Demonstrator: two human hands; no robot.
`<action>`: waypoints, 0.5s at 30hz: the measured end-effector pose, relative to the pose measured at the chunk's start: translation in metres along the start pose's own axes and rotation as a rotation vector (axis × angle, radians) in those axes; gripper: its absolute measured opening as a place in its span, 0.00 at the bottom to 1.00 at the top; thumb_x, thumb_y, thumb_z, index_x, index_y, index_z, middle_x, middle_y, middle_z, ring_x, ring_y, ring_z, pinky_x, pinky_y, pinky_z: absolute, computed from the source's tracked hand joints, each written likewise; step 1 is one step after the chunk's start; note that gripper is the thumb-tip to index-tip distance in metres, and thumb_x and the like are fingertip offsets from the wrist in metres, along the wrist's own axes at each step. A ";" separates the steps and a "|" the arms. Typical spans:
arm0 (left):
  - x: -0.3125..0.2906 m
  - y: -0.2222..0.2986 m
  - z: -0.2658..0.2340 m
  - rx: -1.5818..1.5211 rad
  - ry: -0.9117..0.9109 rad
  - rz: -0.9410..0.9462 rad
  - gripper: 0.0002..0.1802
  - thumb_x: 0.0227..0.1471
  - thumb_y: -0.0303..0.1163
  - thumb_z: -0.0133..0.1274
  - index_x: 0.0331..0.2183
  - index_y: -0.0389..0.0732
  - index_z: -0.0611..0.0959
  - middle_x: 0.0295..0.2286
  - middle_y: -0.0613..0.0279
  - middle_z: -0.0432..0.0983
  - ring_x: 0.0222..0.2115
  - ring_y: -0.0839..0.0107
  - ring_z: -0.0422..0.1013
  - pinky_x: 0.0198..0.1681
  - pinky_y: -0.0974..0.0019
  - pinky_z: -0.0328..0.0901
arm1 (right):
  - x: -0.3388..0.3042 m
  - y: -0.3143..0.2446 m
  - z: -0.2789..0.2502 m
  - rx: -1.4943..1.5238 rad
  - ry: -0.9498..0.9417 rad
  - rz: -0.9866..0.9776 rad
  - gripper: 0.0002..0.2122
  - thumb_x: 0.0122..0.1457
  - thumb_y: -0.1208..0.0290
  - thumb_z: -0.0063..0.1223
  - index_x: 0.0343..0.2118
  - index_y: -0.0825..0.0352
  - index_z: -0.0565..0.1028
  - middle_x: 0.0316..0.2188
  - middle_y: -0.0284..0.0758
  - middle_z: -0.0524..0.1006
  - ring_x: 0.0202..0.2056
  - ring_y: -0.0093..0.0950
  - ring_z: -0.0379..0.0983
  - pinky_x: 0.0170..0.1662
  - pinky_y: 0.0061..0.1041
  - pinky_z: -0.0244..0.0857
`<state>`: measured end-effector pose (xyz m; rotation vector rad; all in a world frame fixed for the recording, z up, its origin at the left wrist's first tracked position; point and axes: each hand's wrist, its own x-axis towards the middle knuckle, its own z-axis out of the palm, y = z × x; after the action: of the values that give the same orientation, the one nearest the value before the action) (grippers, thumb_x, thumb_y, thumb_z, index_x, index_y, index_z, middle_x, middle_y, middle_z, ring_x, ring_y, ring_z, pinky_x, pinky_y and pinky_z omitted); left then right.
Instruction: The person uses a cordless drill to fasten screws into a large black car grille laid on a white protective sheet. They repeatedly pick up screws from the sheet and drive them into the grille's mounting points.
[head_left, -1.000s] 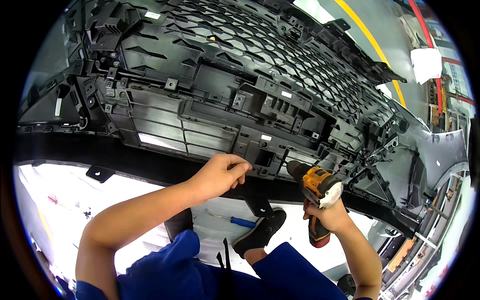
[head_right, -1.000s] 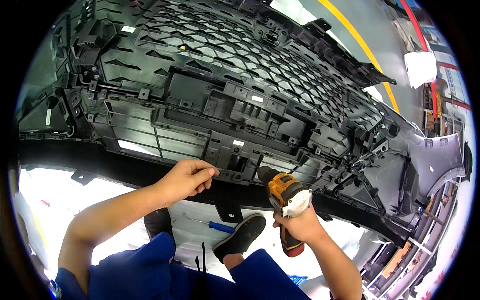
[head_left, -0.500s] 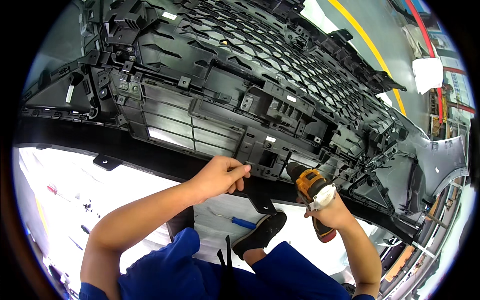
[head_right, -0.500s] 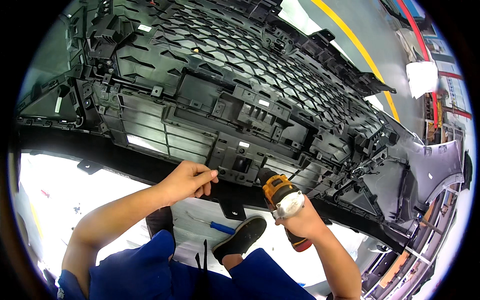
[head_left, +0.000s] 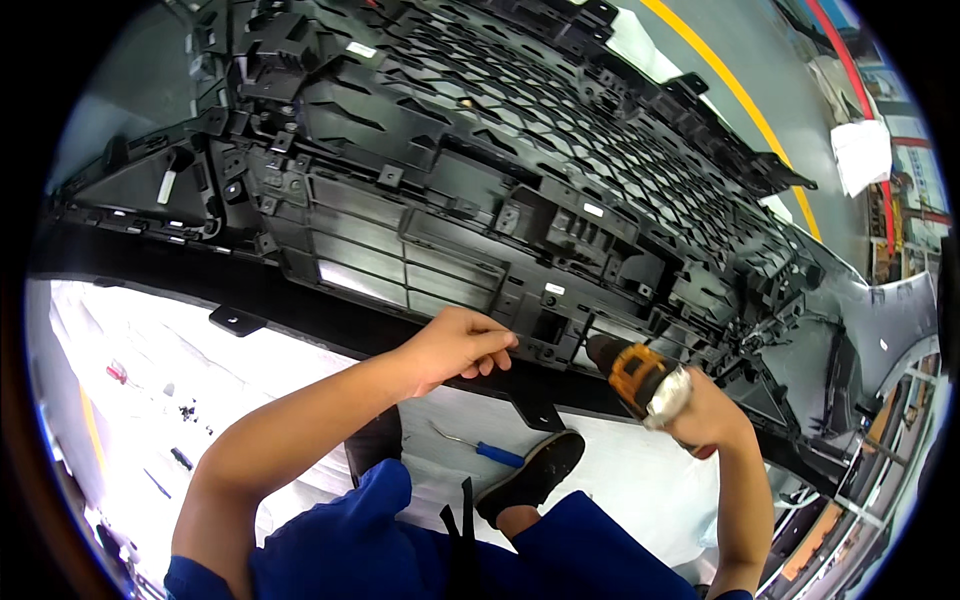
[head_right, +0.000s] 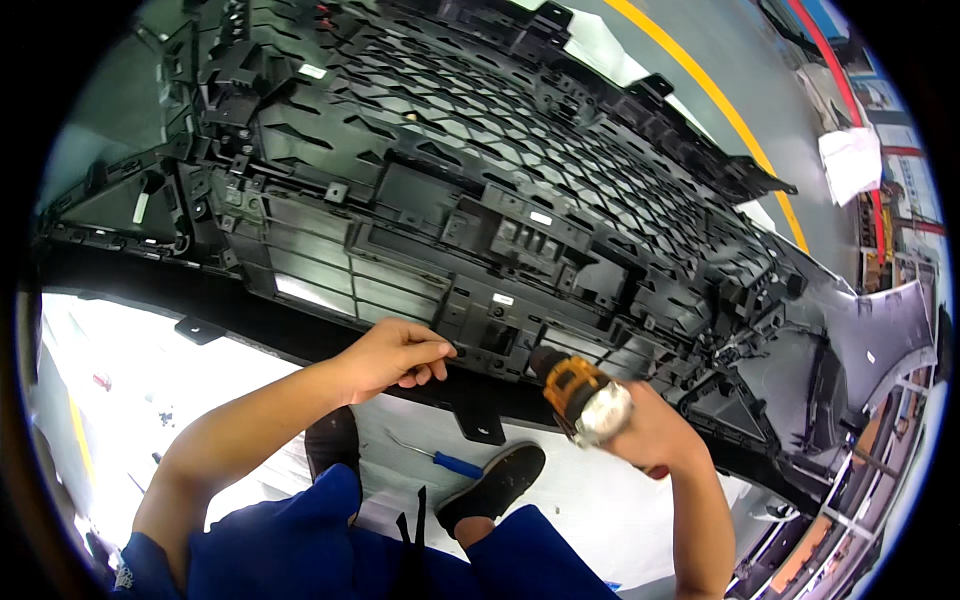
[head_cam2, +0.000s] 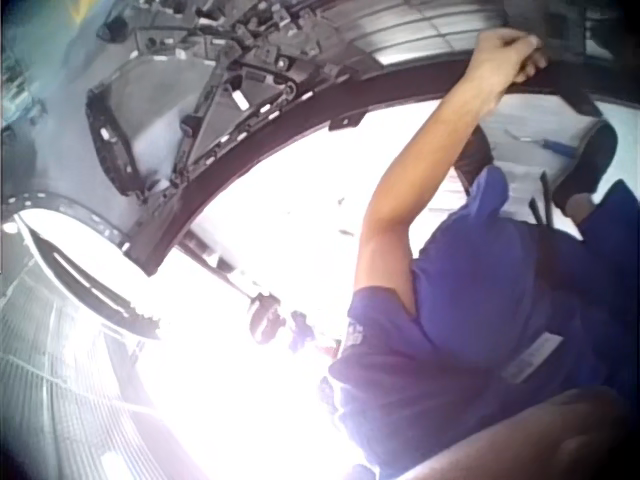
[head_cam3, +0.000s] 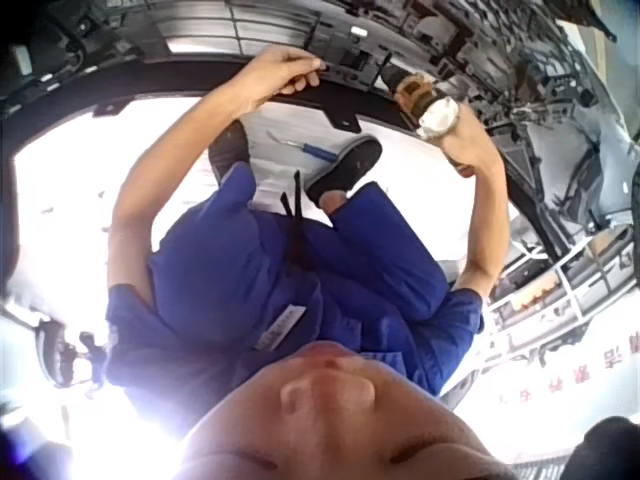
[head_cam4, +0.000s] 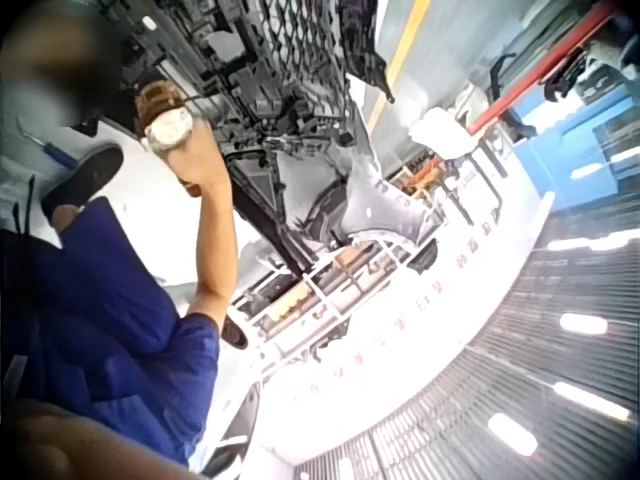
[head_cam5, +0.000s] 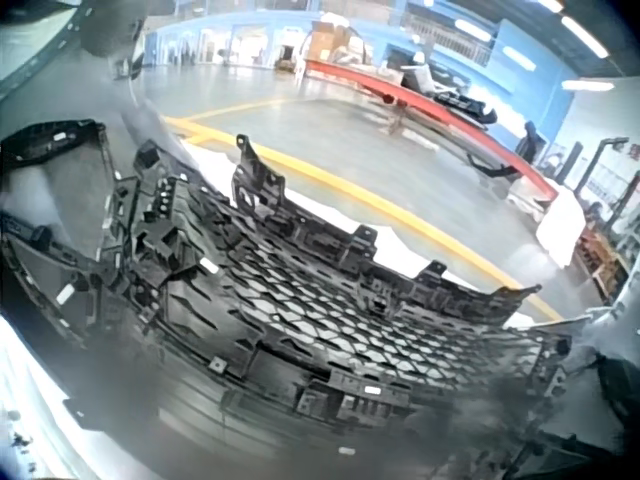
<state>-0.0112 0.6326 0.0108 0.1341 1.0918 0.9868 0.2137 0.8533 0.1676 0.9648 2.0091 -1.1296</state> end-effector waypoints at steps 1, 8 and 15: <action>-0.004 0.001 0.001 0.036 0.015 -0.018 0.16 0.63 0.31 0.52 0.47 0.29 0.81 0.33 0.56 0.79 0.28 0.77 0.69 0.29 0.76 0.64 | -0.006 0.000 0.005 0.043 -0.009 -0.063 0.15 0.40 0.77 0.66 0.35 0.69 0.79 0.25 0.32 0.79 0.26 0.24 0.72 0.35 0.26 0.70; 0.001 -0.011 -0.009 -0.200 0.001 0.072 0.15 0.61 0.29 0.53 0.46 0.30 0.81 0.35 0.57 0.79 0.31 0.76 0.70 0.30 0.74 0.64 | -0.021 0.000 0.038 0.219 -0.144 -0.382 0.17 0.43 0.75 0.67 0.39 0.70 0.81 0.36 0.40 0.82 0.36 0.36 0.79 0.44 0.30 0.73; 0.000 -0.004 -0.003 -0.362 0.088 0.042 0.12 0.61 0.30 0.54 0.44 0.35 0.81 0.38 0.59 0.80 0.34 0.75 0.71 0.33 0.73 0.63 | -0.010 -0.003 0.061 0.336 -0.114 -0.320 0.15 0.50 0.75 0.65 0.43 0.65 0.79 0.33 0.36 0.81 0.34 0.29 0.79 0.39 0.27 0.74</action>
<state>-0.0110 0.6295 0.0077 -0.1830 0.9758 1.2211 0.2268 0.7949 0.1503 0.7274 1.9624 -1.6991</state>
